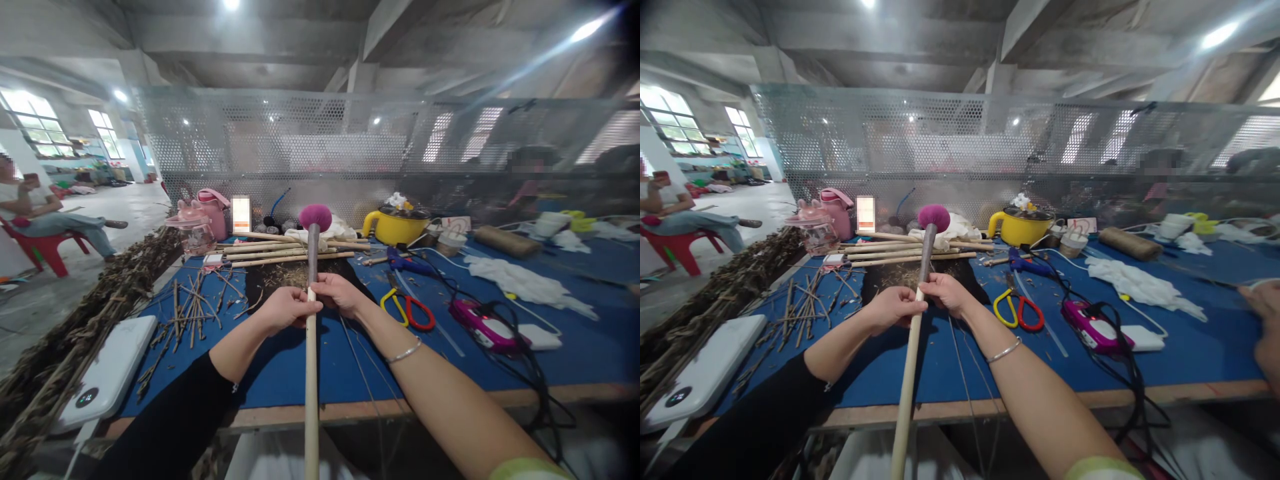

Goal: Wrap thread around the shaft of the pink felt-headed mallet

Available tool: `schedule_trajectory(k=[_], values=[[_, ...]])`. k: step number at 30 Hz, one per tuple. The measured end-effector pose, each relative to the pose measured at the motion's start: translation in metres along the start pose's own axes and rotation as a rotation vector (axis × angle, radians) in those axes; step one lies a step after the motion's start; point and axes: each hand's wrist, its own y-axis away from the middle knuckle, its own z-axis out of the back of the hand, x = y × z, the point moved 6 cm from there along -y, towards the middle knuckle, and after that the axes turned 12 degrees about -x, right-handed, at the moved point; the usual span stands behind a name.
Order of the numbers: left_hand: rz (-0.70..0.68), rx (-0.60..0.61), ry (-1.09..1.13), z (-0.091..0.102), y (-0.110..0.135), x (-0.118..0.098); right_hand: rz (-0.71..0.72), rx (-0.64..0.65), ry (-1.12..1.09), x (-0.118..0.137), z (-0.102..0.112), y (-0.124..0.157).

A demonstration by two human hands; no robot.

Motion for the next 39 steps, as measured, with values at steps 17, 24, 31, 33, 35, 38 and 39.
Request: schedule_trajectory(k=[17,24,31,33,35,38,39], values=[[0.076,0.046,-0.015,-0.002,0.003,0.005,-0.013,0.029,-0.017,-0.004,0.001,-0.001],[-0.026,-0.056,-0.045,0.003,-0.001,0.001,0.008,-0.001,-0.001,-0.003,0.004,-0.003],[0.126,0.185,0.221,-0.008,0.008,-0.004,-0.042,0.074,-0.125,-0.001,0.001,0.003],[0.147,0.245,0.26,-0.012,0.012,-0.006,-0.049,0.106,-0.142,0.0,-0.001,0.004],[0.179,0.277,0.287,-0.014,0.015,-0.006,-0.06,0.119,-0.13,-0.002,-0.002,0.004],[0.195,0.252,0.241,-0.014,0.014,-0.001,-0.065,0.091,-0.088,-0.005,-0.001,0.002],[0.179,0.225,0.205,-0.013,0.012,0.0,-0.062,0.073,-0.073,-0.005,0.0,0.001]])
